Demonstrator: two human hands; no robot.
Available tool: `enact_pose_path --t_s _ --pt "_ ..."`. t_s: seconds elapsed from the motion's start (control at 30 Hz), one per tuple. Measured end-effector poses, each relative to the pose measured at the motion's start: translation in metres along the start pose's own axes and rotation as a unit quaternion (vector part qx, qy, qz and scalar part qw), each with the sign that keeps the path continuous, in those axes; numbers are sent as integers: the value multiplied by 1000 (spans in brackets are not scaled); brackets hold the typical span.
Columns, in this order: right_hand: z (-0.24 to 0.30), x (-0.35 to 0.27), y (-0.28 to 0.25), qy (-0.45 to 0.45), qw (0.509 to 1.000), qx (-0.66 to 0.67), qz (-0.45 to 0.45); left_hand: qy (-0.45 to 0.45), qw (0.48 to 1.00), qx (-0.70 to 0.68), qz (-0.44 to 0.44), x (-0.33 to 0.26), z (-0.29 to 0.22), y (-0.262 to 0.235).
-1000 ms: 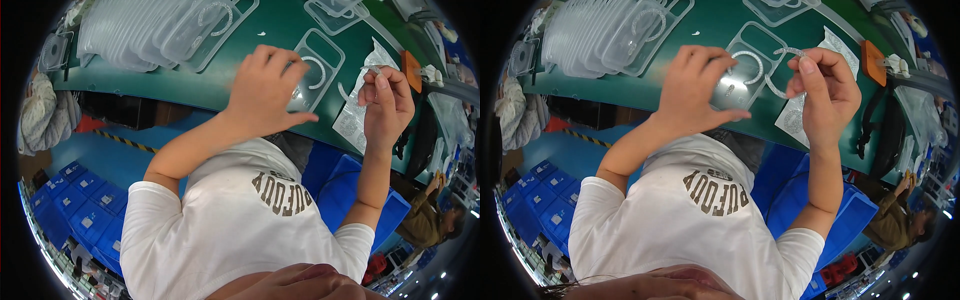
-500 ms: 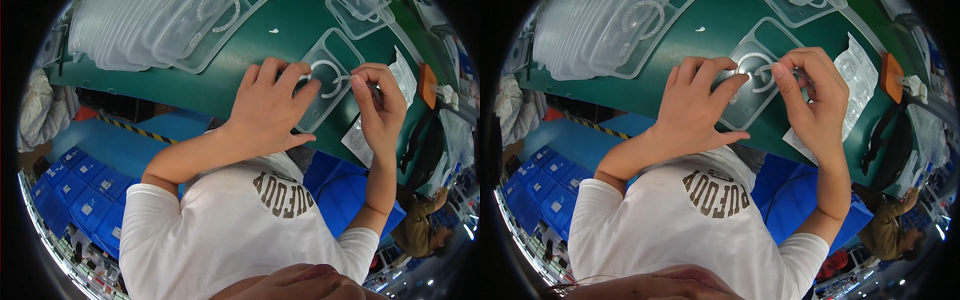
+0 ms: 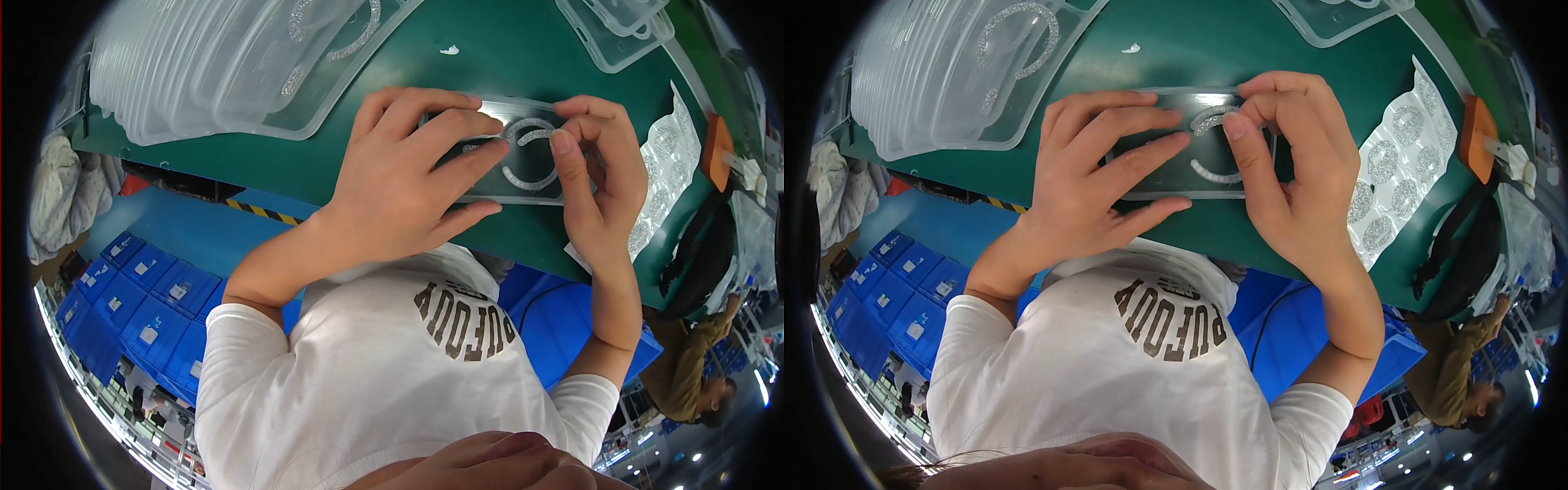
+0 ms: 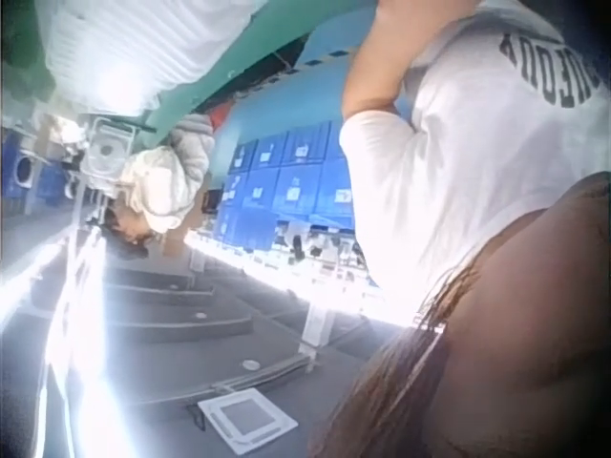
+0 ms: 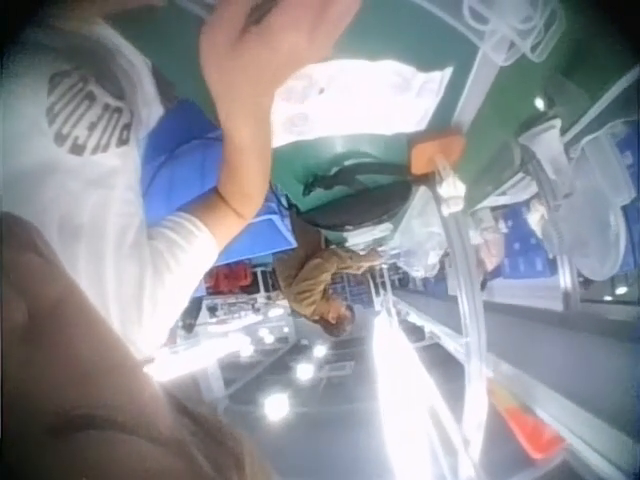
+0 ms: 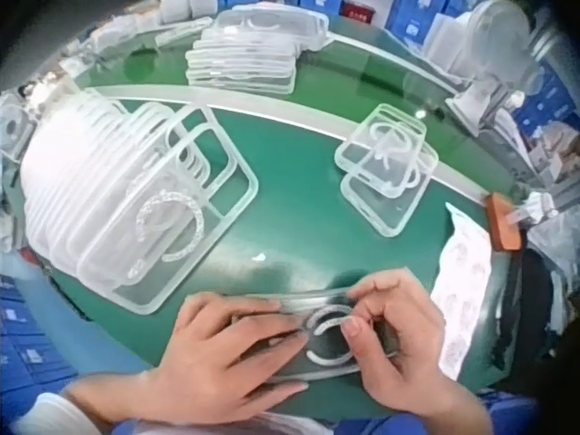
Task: The person peels circular stickers from a sticker sheet by hand and applies them to the back of transparent phone cases.
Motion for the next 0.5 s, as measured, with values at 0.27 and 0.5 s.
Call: enact_pose_path --t_s 0.27,0.5 --pt "-8 -5 1 -8 999 -42 -5 -11 1000 -15 -7 4 4 1" --pt "-12 -3 2 10 999 -48 5 -13 1000 -9 -2 7 3 4"
Point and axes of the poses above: each hand's wrist, its own x-axis towards the middle knuckle, its own y-axis out of the palm, z = x × y, the point moved 9 cm from there along x, towards the middle knuckle, and after that the axes turned 9 degrees about x, right-handed, at the moved point
